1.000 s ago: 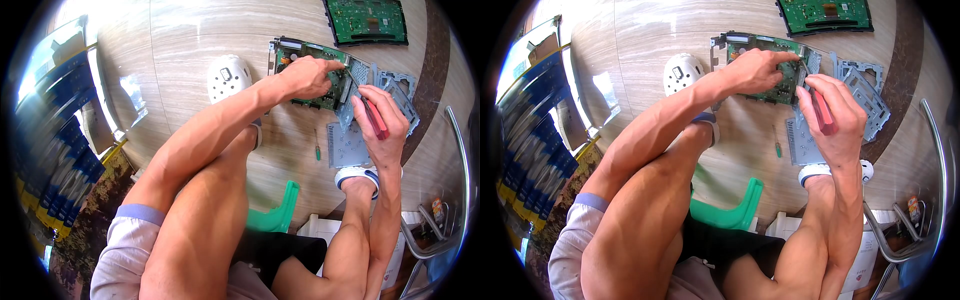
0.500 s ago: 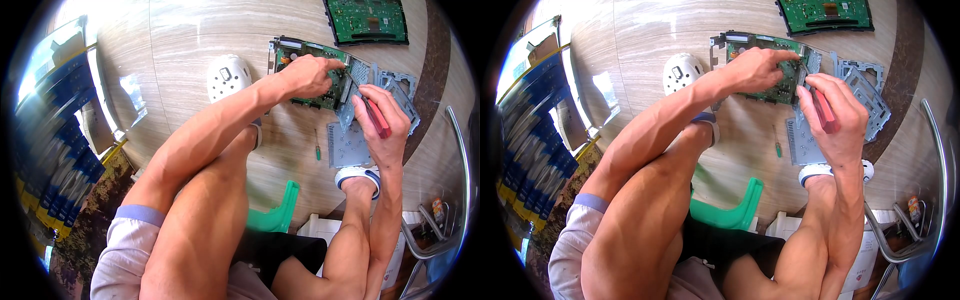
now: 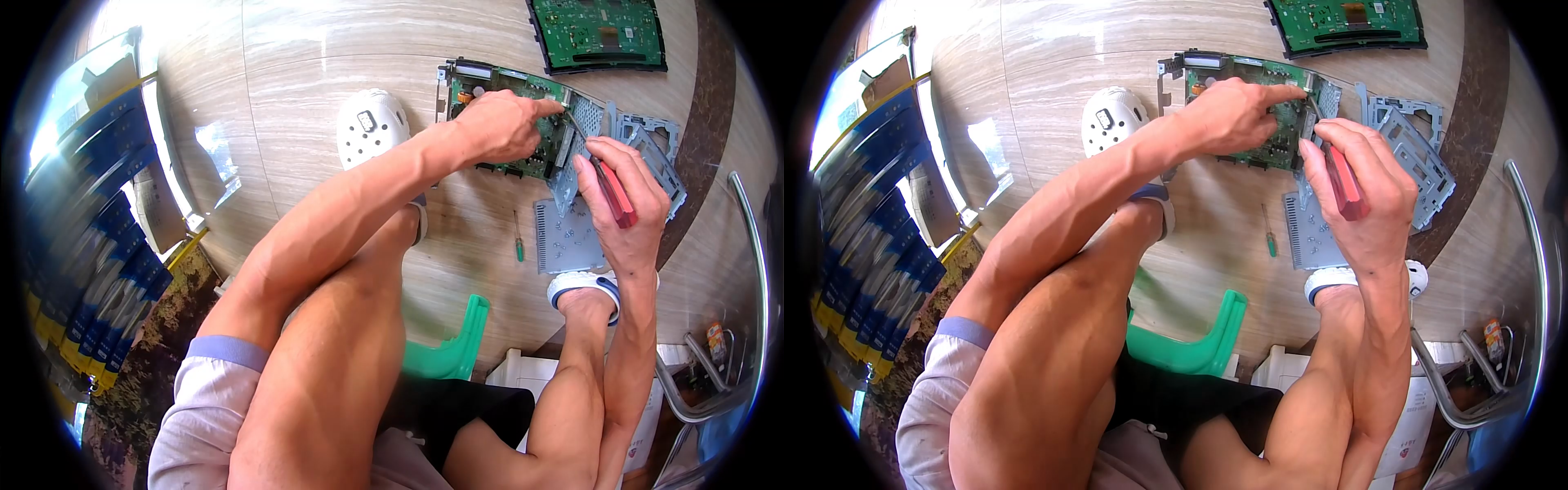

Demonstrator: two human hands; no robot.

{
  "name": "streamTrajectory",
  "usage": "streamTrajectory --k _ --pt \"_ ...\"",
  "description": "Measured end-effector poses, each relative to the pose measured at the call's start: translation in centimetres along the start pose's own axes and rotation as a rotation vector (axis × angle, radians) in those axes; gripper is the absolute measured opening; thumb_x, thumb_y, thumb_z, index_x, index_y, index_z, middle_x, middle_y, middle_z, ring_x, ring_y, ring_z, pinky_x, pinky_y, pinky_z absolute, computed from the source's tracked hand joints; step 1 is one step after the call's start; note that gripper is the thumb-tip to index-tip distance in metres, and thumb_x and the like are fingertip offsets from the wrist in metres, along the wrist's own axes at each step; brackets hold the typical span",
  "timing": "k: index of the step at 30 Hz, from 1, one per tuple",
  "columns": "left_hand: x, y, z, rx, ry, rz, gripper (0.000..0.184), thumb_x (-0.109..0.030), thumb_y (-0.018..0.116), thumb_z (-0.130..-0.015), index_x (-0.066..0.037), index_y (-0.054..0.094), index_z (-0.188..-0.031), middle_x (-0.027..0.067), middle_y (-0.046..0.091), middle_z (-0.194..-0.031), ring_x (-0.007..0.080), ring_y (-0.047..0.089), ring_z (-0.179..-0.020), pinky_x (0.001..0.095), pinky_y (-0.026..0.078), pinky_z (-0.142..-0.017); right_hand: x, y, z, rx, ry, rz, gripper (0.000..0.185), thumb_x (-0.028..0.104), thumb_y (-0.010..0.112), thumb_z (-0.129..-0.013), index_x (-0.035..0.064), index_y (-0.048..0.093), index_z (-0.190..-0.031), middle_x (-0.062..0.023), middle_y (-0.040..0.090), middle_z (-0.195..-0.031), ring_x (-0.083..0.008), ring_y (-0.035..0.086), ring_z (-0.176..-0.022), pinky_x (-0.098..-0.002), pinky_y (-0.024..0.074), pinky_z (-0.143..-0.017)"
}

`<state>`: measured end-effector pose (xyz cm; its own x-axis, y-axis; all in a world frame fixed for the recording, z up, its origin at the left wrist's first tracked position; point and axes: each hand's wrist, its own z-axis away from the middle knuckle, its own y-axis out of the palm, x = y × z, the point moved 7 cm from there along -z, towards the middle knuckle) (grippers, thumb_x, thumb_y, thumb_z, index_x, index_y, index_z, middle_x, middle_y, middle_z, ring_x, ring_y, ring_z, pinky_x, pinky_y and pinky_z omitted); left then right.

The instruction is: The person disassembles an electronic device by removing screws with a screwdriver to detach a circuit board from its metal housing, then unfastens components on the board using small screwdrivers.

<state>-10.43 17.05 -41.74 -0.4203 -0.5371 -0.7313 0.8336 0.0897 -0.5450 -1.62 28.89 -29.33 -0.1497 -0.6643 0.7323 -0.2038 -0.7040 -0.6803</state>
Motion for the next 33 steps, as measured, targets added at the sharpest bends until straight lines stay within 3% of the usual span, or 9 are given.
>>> streamTrajectory --k 6,9,12,18,21,33 --pt "-0.2 -0.1 0.2 -0.02 0.001 0.014 0.055 -0.015 0.056 -0.085 -0.017 0.061 -0.14 0.0253 0.067 -0.073 0.0453 0.067 -0.071 0.0523 0.056 -0.073 0.1 -0.1 0.1 -0.005 -0.006 -0.001 0.025 0.002 0.082 -0.081 0.001 0.071 -0.103 -0.0141 0.074 -0.102 -0.0274 0.073 -0.091 -0.0345 0.0576 -0.08" --pt "-0.2 0.0 0.2 0.078 -0.067 0.006 0.056 -0.016 0.057 -0.087 -0.016 0.058 -0.142 0.0274 0.072 -0.087 0.0454 0.071 -0.085 0.0526 0.057 -0.082 0.1 0.0 0.1 0.008 0.0 0.0 0.024 0.003 0.082 -0.081 0.0013 0.071 -0.103 -0.0138 0.074 -0.102 -0.0273 0.073 -0.091 -0.0346 0.0576 -0.08" --pt "-0.3 -0.1 0.2 0.086 -0.072 0.005 0.056 -0.016 0.057 -0.087 -0.016 0.058 -0.143 0.0273 0.072 -0.087 0.0456 0.071 -0.085 0.0526 0.057 -0.082 0.0 0.0 0.1 0.015 0.004 0.0 0.024 0.003 0.082 -0.082 0.0016 0.072 -0.103 -0.0135 0.074 -0.103 -0.0272 0.073 -0.092 -0.0349 0.0575 -0.081" --pt "-0.3 -0.1 0.2 0.08 -0.056 0.004 0.056 -0.016 0.056 -0.087 -0.016 0.058 -0.143 0.0273 0.072 -0.087 0.0457 0.07 -0.084 0.0526 0.057 -0.082 0.1 0.1 -0.1 0.031 0.009 0.009 0.024 0.003 0.081 -0.082 0.0015 0.071 -0.103 -0.0133 0.074 -0.103 -0.0272 0.073 -0.092 -0.035 0.0572 -0.081" --pt "-0.2 -0.2 0.2 -0.026 0.016 0.027 0.055 -0.014 0.057 -0.085 -0.016 0.061 -0.14 0.0249 0.067 -0.072 0.0452 0.067 -0.071 0.0522 0.056 -0.073 0.2 0.2 -0.1 0.034 -0.007 0.017 0.023 0.003 0.081 -0.082 0.0015 0.071 -0.103 -0.0131 0.074 -0.103 -0.0271 0.072 -0.092 -0.0349 0.0571 -0.081" --pt "-0.1 -0.2 0.4 -0.016 0.002 0.038 0.054 -0.013 0.056 -0.085 -0.014 0.061 -0.139 0.0255 0.067 -0.074 0.0452 0.067 -0.072 0.0525 0.055 -0.073 1.4 -1.8 0.4 -0.03 0.016 -0.038 0.021 -0.004 0.08 -0.079 -0.002 0.072 -0.099 -0.0156 0.074 -0.101 -0.0268 0.072 -0.091 -0.0331 0.0565 -0.083"
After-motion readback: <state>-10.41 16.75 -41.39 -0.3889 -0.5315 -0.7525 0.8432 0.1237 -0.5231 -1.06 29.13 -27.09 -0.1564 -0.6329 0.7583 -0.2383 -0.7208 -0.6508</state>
